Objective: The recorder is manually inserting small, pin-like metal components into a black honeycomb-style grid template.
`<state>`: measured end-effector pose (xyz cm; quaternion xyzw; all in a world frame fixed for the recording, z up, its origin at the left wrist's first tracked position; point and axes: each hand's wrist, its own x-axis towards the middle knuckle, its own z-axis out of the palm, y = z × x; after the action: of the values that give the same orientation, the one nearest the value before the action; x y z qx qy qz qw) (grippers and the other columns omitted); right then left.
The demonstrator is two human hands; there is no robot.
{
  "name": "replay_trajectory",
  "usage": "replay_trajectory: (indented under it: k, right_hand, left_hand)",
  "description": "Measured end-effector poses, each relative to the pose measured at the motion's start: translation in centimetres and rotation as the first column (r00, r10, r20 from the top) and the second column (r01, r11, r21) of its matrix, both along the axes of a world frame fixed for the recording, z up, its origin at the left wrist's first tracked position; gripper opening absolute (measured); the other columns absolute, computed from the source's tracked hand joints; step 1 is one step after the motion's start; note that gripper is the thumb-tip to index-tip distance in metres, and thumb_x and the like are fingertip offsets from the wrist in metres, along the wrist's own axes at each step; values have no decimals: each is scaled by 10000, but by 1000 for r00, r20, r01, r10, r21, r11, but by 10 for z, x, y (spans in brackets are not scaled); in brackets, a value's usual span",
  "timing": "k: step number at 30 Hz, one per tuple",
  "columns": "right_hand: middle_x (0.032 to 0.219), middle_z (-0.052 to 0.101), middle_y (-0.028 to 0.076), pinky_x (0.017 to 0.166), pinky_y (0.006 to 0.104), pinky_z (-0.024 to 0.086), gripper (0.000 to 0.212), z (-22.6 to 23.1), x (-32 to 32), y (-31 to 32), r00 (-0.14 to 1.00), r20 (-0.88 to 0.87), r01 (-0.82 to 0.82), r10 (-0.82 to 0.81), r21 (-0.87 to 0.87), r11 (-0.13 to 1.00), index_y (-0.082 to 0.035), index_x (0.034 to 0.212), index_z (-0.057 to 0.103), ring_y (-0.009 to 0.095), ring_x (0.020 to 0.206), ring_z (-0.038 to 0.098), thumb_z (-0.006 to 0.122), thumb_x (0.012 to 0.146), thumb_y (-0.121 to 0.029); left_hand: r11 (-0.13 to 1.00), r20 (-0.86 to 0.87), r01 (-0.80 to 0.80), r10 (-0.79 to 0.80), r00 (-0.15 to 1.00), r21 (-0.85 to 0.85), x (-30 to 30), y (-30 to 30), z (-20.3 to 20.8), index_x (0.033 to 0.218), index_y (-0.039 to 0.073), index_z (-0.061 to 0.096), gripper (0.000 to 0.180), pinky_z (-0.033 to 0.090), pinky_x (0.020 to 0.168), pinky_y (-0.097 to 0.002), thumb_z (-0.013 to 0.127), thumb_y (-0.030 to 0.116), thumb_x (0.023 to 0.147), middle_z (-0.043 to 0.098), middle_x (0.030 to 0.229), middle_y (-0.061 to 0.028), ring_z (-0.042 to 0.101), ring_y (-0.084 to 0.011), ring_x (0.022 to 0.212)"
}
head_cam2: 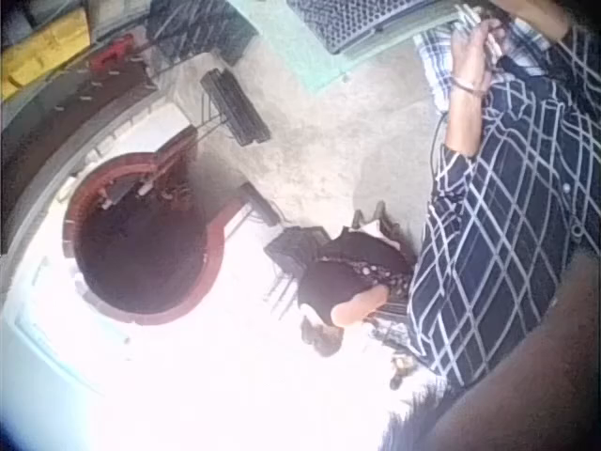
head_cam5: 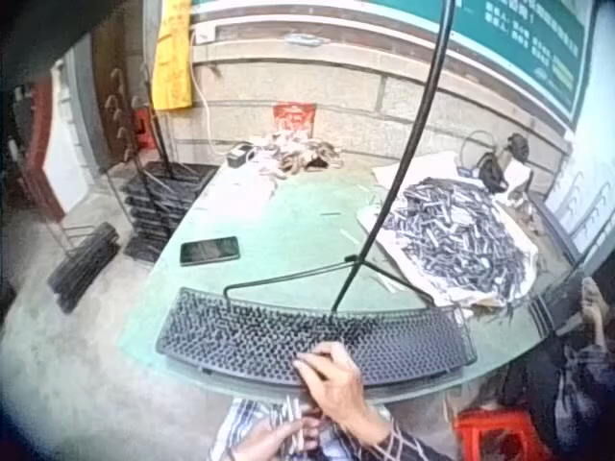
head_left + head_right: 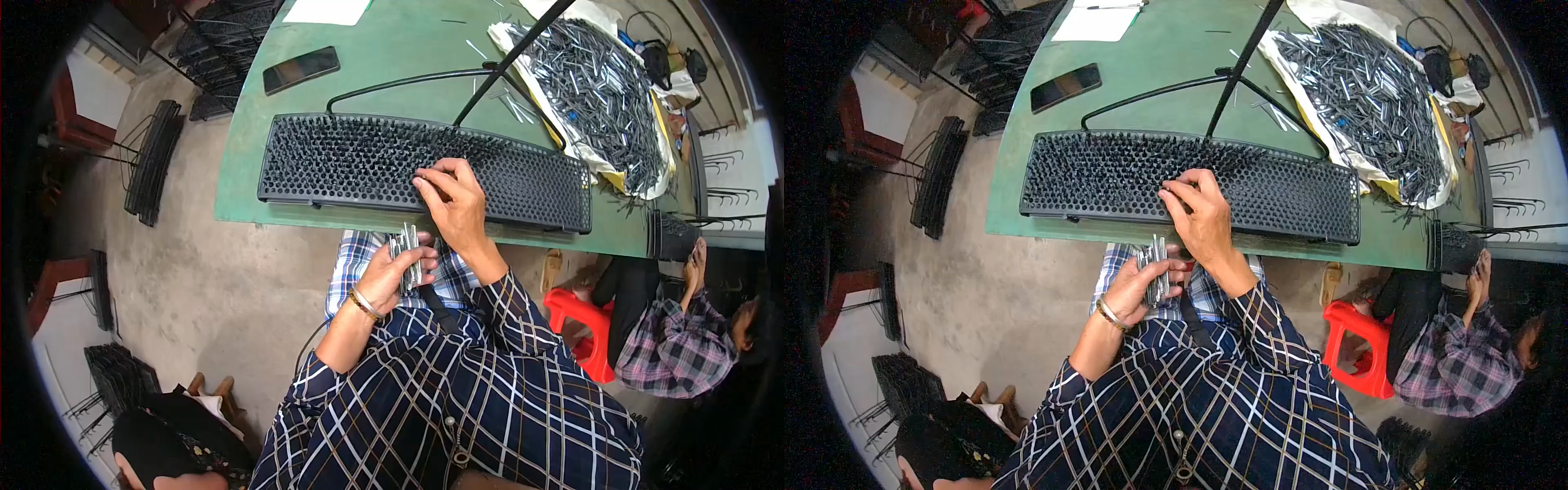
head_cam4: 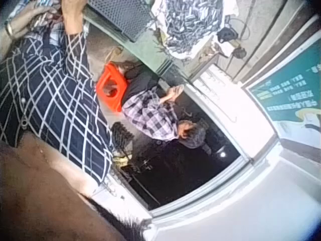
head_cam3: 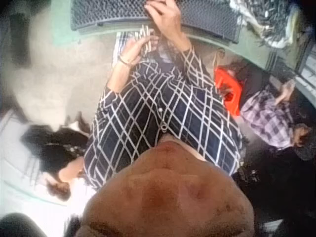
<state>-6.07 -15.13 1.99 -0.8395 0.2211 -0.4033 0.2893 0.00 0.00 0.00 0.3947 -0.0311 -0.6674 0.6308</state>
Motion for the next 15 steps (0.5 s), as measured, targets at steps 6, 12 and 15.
replay_trajectory:
  k: [6,12,15]
  right_hand:
    - [864,575,59,504,226,415,124,1,3,-1,999,37,22,-28,159,987,-16,897,686,100,603,530,699,785,-68]
    - [867,590,58,471,215,394,98,3,1,0,999,22,29,-34,199,980,-12,875,674,66,542,501,684,787,-55]
    - [873,590,59,453,213,389,88,0,0,1,998,34,43,-51,214,976,-10,866,666,65,512,490,673,787,-49]
  left_hand:
    - [1000,-1,4,-4,1000,-1,6,3,4,1213,16,479,318,553,730,-322,529,133,923,623,1007,-124,624,-187,886]
    - [1000,30,4,-4,1000,2,8,3,9,1204,15,483,309,554,732,-323,532,127,921,624,1011,-127,627,-184,879]
    - [1000,33,7,-7,999,4,7,3,7,1206,17,482,311,554,724,-316,536,131,921,627,1011,-129,628,-181,888]
